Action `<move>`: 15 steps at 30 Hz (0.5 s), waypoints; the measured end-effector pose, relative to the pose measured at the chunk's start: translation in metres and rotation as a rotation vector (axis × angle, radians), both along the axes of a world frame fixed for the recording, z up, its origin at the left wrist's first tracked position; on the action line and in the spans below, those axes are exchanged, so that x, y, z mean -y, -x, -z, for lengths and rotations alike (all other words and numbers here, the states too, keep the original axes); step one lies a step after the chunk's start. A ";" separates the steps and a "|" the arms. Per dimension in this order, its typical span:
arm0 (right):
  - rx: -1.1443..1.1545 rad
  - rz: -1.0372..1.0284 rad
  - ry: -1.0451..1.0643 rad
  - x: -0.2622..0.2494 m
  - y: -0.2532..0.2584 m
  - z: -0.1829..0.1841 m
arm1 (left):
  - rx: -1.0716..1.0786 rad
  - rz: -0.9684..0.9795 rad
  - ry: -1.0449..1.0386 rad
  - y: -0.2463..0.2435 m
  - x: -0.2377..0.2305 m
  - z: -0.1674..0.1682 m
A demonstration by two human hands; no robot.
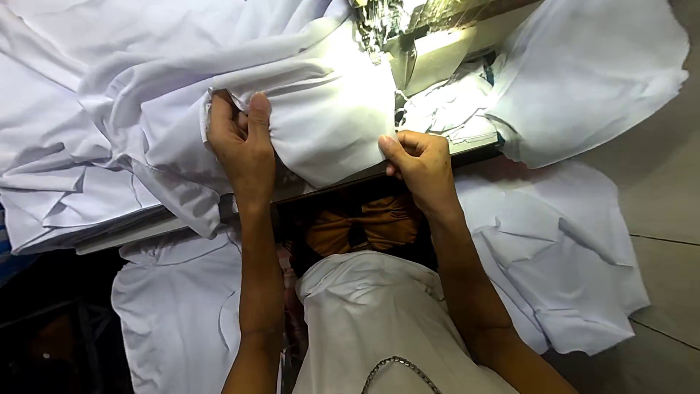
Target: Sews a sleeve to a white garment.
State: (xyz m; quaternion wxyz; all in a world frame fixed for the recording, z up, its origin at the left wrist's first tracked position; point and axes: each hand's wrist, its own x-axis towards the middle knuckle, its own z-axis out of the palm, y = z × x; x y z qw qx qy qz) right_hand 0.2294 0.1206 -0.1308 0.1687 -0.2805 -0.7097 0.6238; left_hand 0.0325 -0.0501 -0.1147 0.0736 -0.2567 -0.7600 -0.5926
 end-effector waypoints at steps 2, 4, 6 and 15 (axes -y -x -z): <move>-0.015 -0.002 -0.005 -0.004 0.002 0.000 | 0.004 0.015 -0.004 0.000 0.000 -0.001; -0.024 0.002 -0.007 -0.006 0.004 -0.002 | 0.006 0.024 -0.014 -0.001 0.000 -0.002; -0.056 -0.003 0.007 -0.007 0.004 -0.002 | 0.005 0.032 -0.021 0.000 0.000 -0.001; -0.134 0.031 0.067 -0.009 0.003 0.002 | 0.026 0.032 -0.027 0.002 0.001 -0.001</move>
